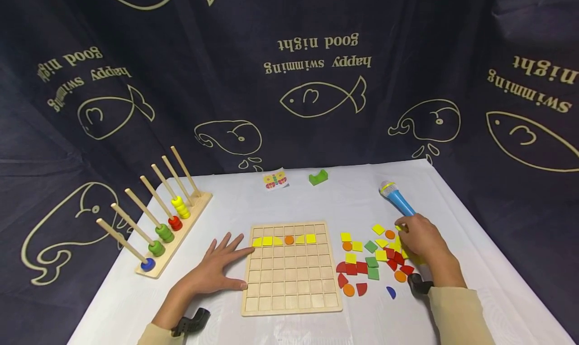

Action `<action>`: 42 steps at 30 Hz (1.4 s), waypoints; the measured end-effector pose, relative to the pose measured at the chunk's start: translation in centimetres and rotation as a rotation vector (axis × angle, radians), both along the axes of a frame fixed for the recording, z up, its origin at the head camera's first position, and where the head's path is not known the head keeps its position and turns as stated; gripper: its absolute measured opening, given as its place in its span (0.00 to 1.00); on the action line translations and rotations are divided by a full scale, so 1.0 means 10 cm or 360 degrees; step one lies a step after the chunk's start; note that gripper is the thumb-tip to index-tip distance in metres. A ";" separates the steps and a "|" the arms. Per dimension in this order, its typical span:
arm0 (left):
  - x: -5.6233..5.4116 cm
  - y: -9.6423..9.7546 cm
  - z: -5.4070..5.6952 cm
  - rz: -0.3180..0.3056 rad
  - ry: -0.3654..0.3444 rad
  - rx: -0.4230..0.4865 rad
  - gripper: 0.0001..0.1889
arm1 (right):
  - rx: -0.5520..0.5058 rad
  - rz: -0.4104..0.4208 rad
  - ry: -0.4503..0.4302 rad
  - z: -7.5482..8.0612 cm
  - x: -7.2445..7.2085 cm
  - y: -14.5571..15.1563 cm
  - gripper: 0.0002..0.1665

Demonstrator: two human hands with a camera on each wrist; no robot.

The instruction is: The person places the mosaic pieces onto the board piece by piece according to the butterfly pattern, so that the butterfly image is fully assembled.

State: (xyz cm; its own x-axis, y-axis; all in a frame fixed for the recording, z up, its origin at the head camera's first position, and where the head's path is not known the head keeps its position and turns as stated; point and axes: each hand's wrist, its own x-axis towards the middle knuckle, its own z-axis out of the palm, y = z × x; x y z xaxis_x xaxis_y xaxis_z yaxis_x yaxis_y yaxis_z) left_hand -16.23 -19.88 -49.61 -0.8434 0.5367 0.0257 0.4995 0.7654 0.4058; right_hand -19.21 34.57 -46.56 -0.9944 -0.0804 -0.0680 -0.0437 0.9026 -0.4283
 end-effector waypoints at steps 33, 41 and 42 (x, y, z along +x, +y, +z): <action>0.01 0.00 0.00 -0.0005 -0.0006 0.0004 0.46 | -0.0016 0.0083 0.0041 0.11 -0.12 -0.49 0.22; 0.01 -0.01 0.02 -0.0016 0.0007 0.0013 0.46 | -0.0010 0.0207 0.0089 0.13 -0.20 -1.00 0.18; 0.01 -0.01 0.02 -0.0018 0.0005 0.0013 0.46 | -0.0018 0.0223 0.0090 0.13 -0.20 -1.06 0.18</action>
State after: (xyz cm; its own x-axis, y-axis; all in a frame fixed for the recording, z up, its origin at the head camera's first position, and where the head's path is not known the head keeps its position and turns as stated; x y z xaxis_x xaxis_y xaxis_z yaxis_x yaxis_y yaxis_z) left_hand -16.14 -20.00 -49.44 -0.8372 0.5459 0.0325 0.5092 0.7565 0.4104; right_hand -21.22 24.00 -45.21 -0.9756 -0.2193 -0.0107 -0.1933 0.8811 -0.4315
